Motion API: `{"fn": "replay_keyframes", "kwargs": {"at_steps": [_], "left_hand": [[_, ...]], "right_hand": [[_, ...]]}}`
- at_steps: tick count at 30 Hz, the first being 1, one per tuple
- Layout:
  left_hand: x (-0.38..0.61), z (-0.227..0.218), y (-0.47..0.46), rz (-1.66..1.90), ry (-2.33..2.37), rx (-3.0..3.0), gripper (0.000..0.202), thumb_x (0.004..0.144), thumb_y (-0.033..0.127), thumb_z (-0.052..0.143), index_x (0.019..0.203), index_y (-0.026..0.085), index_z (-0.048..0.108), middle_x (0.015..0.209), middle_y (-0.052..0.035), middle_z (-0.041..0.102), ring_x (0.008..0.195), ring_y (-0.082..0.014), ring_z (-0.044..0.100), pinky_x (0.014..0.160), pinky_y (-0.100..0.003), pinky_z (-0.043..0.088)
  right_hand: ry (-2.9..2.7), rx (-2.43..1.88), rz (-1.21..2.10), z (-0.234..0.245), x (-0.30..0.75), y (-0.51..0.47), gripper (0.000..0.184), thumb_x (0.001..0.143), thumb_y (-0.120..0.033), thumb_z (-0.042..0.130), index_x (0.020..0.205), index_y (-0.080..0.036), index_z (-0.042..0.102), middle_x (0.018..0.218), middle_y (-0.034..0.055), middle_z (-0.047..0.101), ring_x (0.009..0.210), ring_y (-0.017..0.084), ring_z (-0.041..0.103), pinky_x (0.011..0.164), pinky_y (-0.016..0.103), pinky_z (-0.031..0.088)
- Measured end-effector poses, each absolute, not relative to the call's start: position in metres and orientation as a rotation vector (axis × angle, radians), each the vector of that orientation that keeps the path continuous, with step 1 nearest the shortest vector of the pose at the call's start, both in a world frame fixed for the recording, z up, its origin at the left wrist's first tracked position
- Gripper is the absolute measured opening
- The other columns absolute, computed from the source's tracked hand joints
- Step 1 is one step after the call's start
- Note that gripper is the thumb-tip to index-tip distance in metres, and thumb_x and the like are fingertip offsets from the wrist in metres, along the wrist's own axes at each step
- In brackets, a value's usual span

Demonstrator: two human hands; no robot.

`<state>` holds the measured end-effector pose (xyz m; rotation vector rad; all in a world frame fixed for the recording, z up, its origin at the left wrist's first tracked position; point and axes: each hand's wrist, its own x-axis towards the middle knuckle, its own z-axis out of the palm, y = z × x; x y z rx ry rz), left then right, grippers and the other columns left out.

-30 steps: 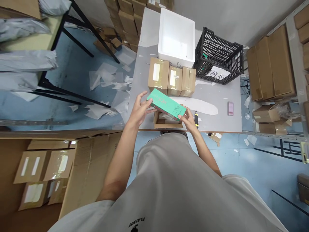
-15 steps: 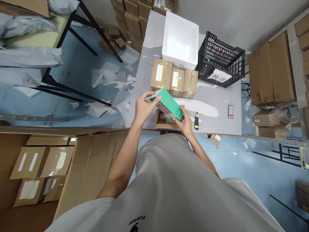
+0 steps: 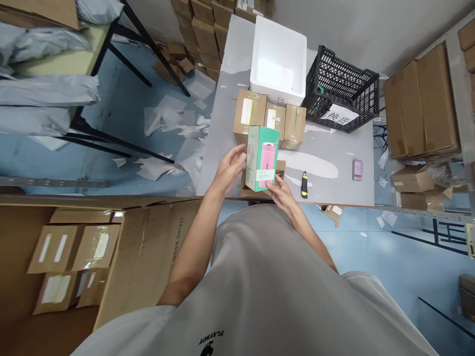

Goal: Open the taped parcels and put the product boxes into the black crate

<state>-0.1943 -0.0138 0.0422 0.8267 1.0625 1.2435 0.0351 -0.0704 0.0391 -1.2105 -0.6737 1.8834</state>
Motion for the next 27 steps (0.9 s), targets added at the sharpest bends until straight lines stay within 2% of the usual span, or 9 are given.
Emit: {"fn": "replay_keyframes", "kwargs": {"at_steps": [3,7,11,14,19,21,24,27], "left_hand": [[-0.194,0.032,-0.040,1.011,0.878,0.668,0.084,0.083,0.080,0.104,0.144,0.025,0.084,0.144,-0.0170,0.087,0.137,-0.0393,0.084,0.105,-0.045,0.075],[-0.190,0.027,-0.052,0.936,0.746,0.569,0.078,0.082,0.068,0.108,0.142,0.024,0.085,0.139,-0.0155,0.089,0.138,-0.0428,0.084,0.114,-0.058,0.074],[-0.186,0.026,-0.046,0.941,0.743,0.543,0.073,0.080,0.057,0.112,0.139,0.024,0.085,0.135,-0.0146,0.090,0.137,-0.0433,0.085,0.117,-0.062,0.073],[-0.185,0.024,-0.044,0.940,0.752,0.550,0.079,0.075,0.054,0.116,0.142,0.025,0.084,0.134,-0.0147,0.090,0.138,-0.0446,0.084,0.117,-0.063,0.074],[-0.185,0.021,-0.041,0.967,0.809,0.610,0.094,0.072,0.054,0.117,0.153,0.027,0.078,0.152,-0.0168,0.085,0.148,-0.0463,0.079,0.119,-0.065,0.072],[-0.184,0.019,-0.038,1.027,0.884,0.661,0.102,0.069,0.053,0.119,0.157,0.027,0.076,0.162,-0.0176,0.080,0.156,-0.0456,0.073,0.125,-0.063,0.069],[-0.178,0.016,-0.034,1.160,1.007,0.763,0.111,0.060,0.053,0.121,0.158,0.026,0.076,0.173,-0.0181,0.072,0.164,-0.0447,0.066,0.133,-0.057,0.062],[-0.166,0.019,-0.036,1.233,1.167,0.841,0.114,0.060,0.056,0.120,0.161,0.026,0.074,0.176,-0.0186,0.068,0.161,-0.0452,0.066,0.125,-0.053,0.068]], "right_hand": [[-0.639,-1.155,1.918,0.044,0.036,-0.064,0.084,0.065,-0.064,0.116,0.132,-0.030,0.079,0.130,0.0055,0.092,0.133,0.031,0.087,0.118,0.048,0.076],[-0.592,-1.146,1.957,0.047,0.039,-0.059,0.071,0.071,-0.057,0.116,0.124,-0.030,0.079,0.130,0.0038,0.093,0.134,0.031,0.087,0.117,0.047,0.078],[-0.526,-1.150,1.970,0.046,0.042,-0.057,0.059,0.079,-0.050,0.113,0.123,-0.030,0.079,0.133,0.0043,0.093,0.135,0.030,0.087,0.114,0.045,0.079],[-0.518,-1.166,1.991,0.045,0.046,-0.055,0.057,0.082,-0.049,0.112,0.123,-0.029,0.079,0.132,0.0054,0.093,0.133,0.030,0.088,0.113,0.043,0.080],[-0.715,-1.280,2.033,0.050,0.063,-0.044,0.064,0.085,-0.065,0.108,0.130,-0.027,0.084,0.132,0.0072,0.093,0.126,0.030,0.091,0.110,0.041,0.079],[-0.847,-1.390,1.947,0.055,0.070,-0.038,0.074,0.087,-0.070,0.105,0.143,-0.027,0.083,0.145,0.0087,0.089,0.129,0.031,0.090,0.112,0.043,0.078],[-1.015,-1.474,1.727,0.063,0.071,-0.032,0.098,0.084,-0.073,0.105,0.166,-0.029,0.073,0.176,0.0126,0.072,0.145,0.035,0.082,0.121,0.050,0.074],[-1.110,-1.457,1.578,0.070,0.057,-0.033,0.116,0.079,-0.071,0.109,0.179,-0.034,0.063,0.189,0.0122,0.058,0.160,0.040,0.072,0.128,0.053,0.069]]}}
